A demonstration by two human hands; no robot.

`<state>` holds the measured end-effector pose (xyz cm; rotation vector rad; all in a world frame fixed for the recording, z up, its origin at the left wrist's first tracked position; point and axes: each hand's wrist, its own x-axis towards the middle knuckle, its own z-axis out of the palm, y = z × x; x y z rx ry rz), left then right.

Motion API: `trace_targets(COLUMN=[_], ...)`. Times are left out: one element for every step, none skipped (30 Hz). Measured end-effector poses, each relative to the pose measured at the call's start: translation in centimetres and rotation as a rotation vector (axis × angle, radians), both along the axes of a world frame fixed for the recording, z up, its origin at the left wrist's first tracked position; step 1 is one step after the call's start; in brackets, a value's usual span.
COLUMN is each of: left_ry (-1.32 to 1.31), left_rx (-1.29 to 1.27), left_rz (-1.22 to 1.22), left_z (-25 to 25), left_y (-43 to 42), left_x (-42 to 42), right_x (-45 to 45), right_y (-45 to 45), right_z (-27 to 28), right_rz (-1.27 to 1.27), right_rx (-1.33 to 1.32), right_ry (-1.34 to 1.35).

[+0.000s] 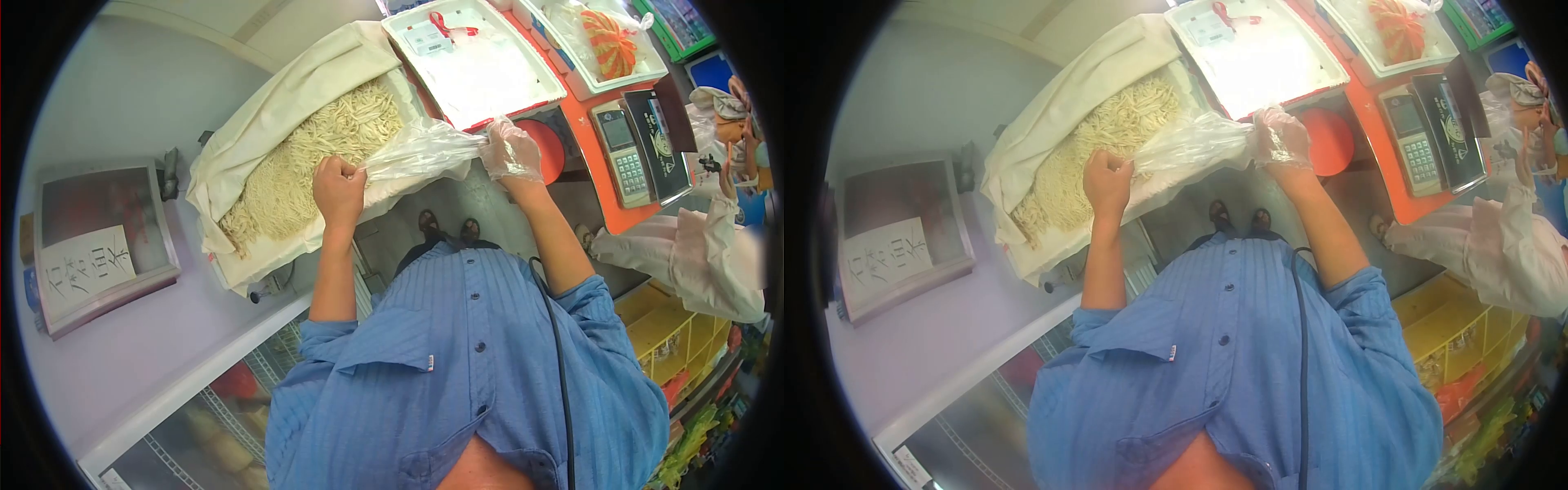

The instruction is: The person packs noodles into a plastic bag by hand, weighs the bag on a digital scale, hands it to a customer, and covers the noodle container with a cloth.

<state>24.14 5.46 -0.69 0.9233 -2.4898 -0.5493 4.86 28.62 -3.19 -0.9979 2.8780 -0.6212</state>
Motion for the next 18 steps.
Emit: trace_targets(left_ry=[-0.004,-0.011,0.06,0.13,0.202,0.23,0.257,0.249,0.239,0.196,0.154,0.16,0.164,0.167,0.164,0.162,0.163,0.21], left_rx=[-0.021,-0.041,-0.154,-0.267,-0.379,-0.357,-0.336,-0.291,-0.244,-0.175,-0.107,-0.053,0.002,0.054,0.186,0.315,0.441,0.626], left_rz=[0.002,0.003,-0.02,-0.045,-0.068,-0.13,-0.191,-0.247,-0.301,-0.352,-0.405,-0.383,-0.359,-0.332,-0.282,-0.225,-0.162,-0.056], left_z=[-0.3,-0.5,-0.6,-0.8,-1.0,-0.9,-0.4,-0.5,-0.6,-1.1,-1.3,-1.3,-1.3,-1.4,-1.5,-1.7,-1.8,-2.3], left_y=[0.0,0.2,0.6,1.3,2.1,3.2,4.5,5.1,5.7,5.9,6.1,6.5,7.0,7.3,7.5,7.5,7.4,7.1], left_x=[0.2,0.4,0.1,-0.4,-0.9,-1.8,-2.9,-3.3,-3.7,-3.8,-4.1,-4.2,-4.0,-3.8,-3.6,-3.3,-2.8,-2.2], right_x=[0.1,0.4,0.5,0.5,0.6,0.9,1.3,1.7,1.9,2.1,2.0,1.8,1.7,1.7,1.8,1.9,2.1,2.4], right_y=[-0.1,-0.1,-0.2,-0.4,-0.5,-0.8,-1.0,-1.2,-1.3,-1.4,-1.3,-1.2,-1.2,-1.4,-1.6,-1.8,-2.1,-2.0], right_z=[1.4,2.1,2.1,1.9,1.9,2.3,3.1,3.6,3.9,4.1,4.3,4.0,3.3,2.6,1.9,1.1,0.2,-1.2], right_rz=[-0.023,-0.046,-0.041,-0.036,-0.03,-0.009,0.014,0.036,0.077,0.116,0.154,0.141,0.13,0.122,0.095,0.073,0.057,0.081], right_rx=[-0.009,-0.017,-0.04,-0.063,-0.086,-0.074,-0.061,-0.048,-0.045,-0.044,-0.043,-0.064,-0.084,-0.106,-0.086,-0.068,-0.052,0.007], right_ry=[-0.095,-0.192,-0.257,-0.323,-0.387,-0.418,-0.45,-0.483,-0.437,-0.389,-0.34,-0.303,-0.268,-0.234,-0.216,-0.197,-0.179,-0.191])
